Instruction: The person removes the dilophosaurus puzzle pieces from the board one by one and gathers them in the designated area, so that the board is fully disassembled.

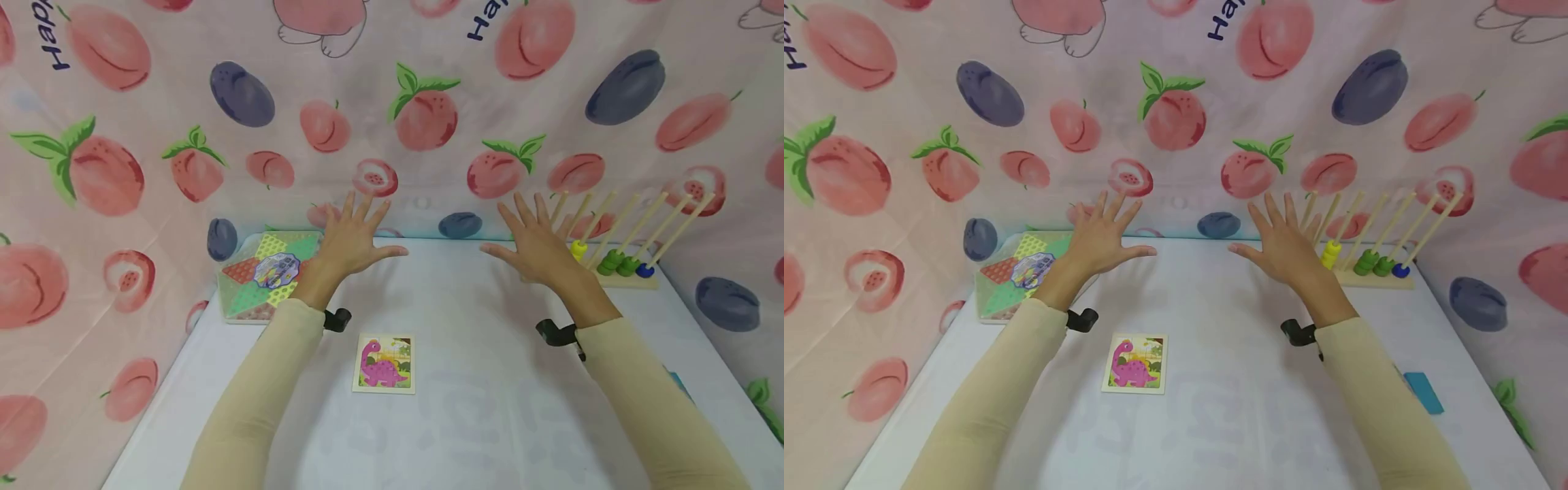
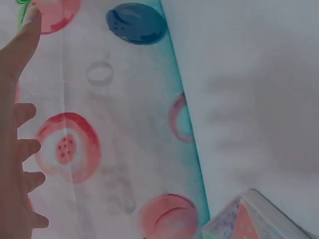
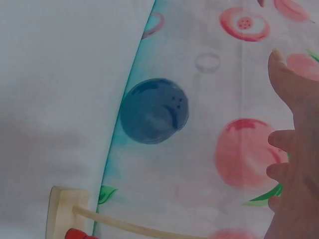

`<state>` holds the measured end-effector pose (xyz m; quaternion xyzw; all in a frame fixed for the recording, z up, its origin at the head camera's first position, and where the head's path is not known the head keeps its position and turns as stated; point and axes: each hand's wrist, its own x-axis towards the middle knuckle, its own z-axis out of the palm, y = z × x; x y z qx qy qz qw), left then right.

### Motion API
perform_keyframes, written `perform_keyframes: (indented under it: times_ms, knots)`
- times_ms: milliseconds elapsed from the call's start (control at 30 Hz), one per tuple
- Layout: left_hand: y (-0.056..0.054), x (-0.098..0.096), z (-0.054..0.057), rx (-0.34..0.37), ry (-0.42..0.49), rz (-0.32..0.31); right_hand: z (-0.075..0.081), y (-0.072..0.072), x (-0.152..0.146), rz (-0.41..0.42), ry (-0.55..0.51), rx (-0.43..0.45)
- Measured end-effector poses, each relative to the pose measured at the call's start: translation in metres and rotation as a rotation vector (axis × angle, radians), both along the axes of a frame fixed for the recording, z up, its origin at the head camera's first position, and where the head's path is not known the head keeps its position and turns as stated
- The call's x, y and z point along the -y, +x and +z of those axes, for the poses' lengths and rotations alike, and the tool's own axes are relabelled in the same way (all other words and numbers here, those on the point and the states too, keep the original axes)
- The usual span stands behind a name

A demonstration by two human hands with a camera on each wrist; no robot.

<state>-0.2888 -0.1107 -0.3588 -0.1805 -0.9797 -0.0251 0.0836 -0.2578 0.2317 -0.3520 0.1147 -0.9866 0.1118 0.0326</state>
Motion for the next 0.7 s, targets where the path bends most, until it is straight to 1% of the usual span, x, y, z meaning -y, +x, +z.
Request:
perform_keyframes:
  times_ms: [100,233,367,433,533,700]
  knots:
    - [0.007,0.002,0.007,0.001,0.043,-0.008,0.004,0.007,0.004,0.015,-0.012,-0.028]
    - [0.019,0.007,0.017,-0.010,0.100,-0.018,0.009,0.019,0.015,0.065,-0.012,-0.074]
    - [0.033,0.016,0.019,-0.017,0.134,-0.031,0.004,0.029,0.030,0.116,-0.008,-0.093]
    - [0.041,0.020,0.016,-0.017,0.155,-0.033,-0.002,0.033,0.038,0.141,-0.011,-0.097]
    - [0.051,0.026,0.010,-0.017,0.192,-0.027,-0.011,0.037,0.049,0.184,-0.025,-0.081]
    - [0.069,0.034,-0.003,-0.029,0.237,-0.015,-0.034,0.048,0.067,0.225,-0.115,-0.019]
